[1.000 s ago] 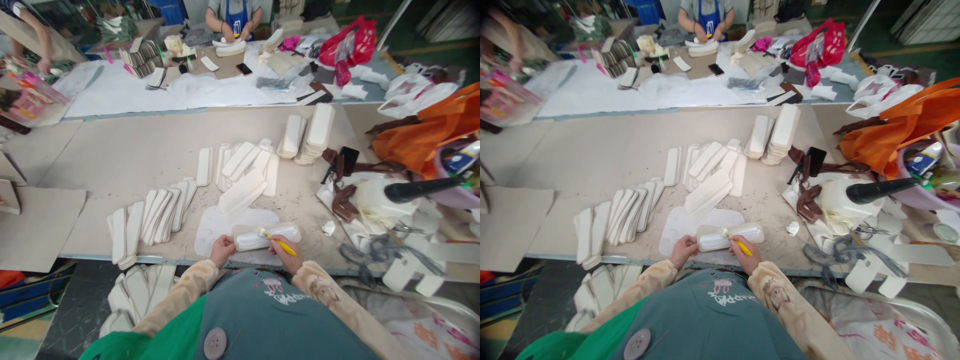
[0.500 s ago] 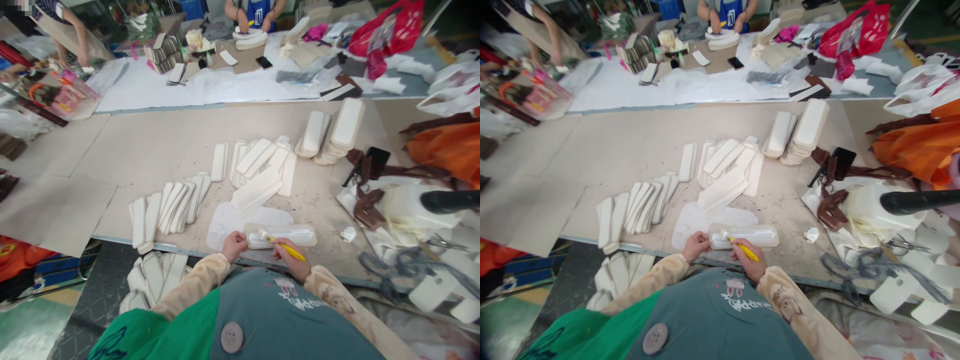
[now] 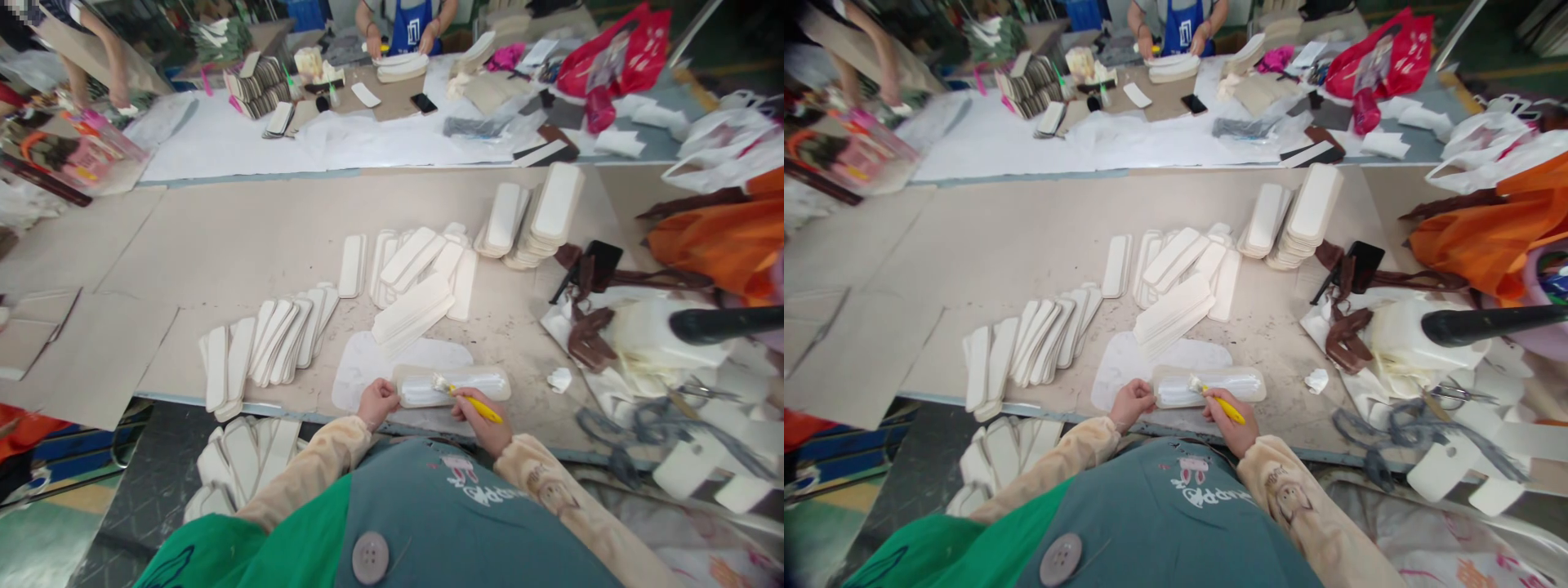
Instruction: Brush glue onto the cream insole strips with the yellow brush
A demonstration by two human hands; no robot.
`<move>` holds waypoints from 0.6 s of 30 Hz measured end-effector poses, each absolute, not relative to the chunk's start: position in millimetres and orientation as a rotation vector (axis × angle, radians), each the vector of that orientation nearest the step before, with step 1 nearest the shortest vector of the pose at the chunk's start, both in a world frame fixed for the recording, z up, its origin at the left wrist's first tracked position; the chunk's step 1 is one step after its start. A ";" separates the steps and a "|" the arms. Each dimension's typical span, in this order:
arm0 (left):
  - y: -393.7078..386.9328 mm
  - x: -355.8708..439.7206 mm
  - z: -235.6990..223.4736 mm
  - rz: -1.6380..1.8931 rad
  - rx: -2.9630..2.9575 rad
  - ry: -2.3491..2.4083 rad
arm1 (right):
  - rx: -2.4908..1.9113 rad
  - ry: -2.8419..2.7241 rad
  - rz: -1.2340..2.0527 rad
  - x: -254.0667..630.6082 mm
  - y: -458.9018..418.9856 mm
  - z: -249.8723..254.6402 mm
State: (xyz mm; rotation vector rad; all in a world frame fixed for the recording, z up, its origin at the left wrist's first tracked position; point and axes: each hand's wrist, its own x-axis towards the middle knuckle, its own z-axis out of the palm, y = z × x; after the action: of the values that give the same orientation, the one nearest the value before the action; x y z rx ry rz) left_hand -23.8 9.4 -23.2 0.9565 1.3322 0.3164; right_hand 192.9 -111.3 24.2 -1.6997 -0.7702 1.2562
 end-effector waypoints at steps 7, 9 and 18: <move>10.8 -25.0 -23.2 0.309 0.980 1.327 | -1.849 -0.605 1.065 232.1 -140.6 31.5; 11.2 -24.9 -23.3 0.298 0.982 1.339 | -1.864 -0.549 0.974 240.9 -145.1 31.9; 11.5 -24.0 -20.5 0.310 0.978 1.331 | -1.933 -0.466 0.770 266.8 -159.6 38.7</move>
State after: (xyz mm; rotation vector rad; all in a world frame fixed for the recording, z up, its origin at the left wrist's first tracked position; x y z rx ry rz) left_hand -24.0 11.5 -20.5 0.9781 1.3310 0.3099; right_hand 266.8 -159.6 38.7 -1.9329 -0.4661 0.7705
